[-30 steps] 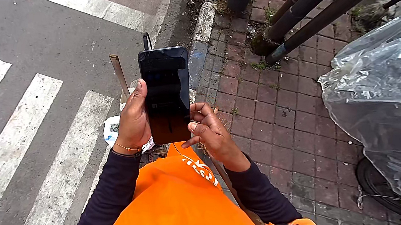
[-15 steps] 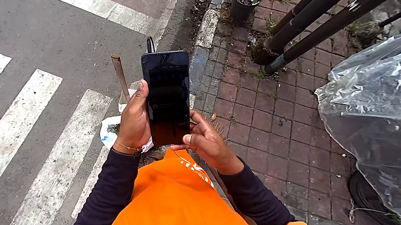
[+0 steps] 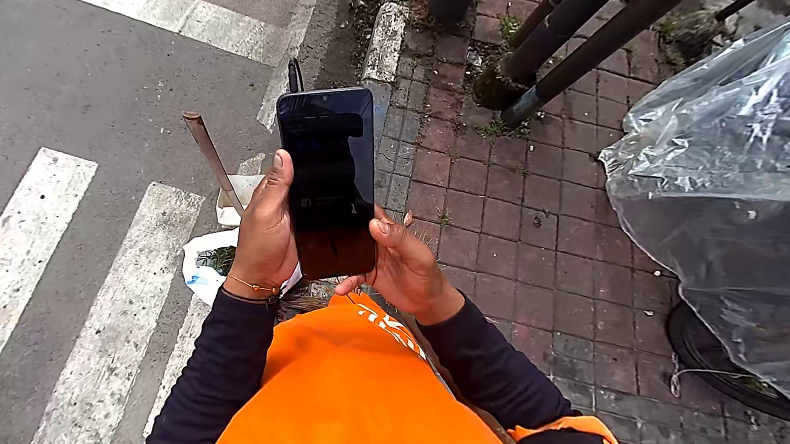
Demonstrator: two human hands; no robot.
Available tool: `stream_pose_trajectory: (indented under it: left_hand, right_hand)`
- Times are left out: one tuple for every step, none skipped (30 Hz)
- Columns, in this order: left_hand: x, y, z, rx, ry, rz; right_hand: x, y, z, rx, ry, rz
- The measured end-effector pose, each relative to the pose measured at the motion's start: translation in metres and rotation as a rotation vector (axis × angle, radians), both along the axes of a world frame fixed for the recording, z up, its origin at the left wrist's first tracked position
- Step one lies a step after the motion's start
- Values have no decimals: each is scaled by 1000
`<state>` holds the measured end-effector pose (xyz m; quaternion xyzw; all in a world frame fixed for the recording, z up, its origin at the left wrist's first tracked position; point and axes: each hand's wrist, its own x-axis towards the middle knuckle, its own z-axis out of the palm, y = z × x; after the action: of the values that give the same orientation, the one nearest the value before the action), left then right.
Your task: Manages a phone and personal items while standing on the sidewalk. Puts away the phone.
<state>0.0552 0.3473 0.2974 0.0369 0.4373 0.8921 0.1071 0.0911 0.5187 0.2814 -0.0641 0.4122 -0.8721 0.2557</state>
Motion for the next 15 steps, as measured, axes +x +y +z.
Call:
stream_pose_trajectory:
  left_hand:
    - [0,2,1,-3,-6,8]
    - [-1,3,2,-8,-14,15]
    - [-1,4,3,-10,-21,20]
    - [-2,5,4,-10,-24,23]
    - [-2,6,3,-6,-21,19]
    - [-2,6,3,1,-10,9]
    - [-3,7,3,4,4,6]
    - [-3,7,3,4,16,7]
    - [-4,8,4,4,24,14]
    - [-4,8,5,5,29,20]
    - [-5,9,5,5,32,22]
    - [-5,9,5,3,32,18]
    - [-6,9,5,-2,23,19]
    - [-6,9,5,-6,14,28]
    - [-7,9,5,-13,8,34]
  right_hand:
    - [0,1,0,-15,-3,0]
    - [-1,2,0,-36,1,5]
    - [-1,3,-1,-58,9,11]
    - [-1,3,-2,-81,16,18]
    - [-2,4,-3,-107,25,28]
    - [-2,5,-4,-130,36,38]
    - [-3,6,-5,-146,49,46]
    - [-4,6,-5,-146,62,45]
    - [-5,5,-4,-129,73,36]
    - [-5,5,-3,-97,83,23]
    - [-6,4,-2,-63,85,9]
    - [-6,3,-1,-33,79,-8]
    - [-7,2,0,-15,71,-20]
    - [-8,1,1,-7,63,-27]
    - [-8,0,2,1,55,-31]
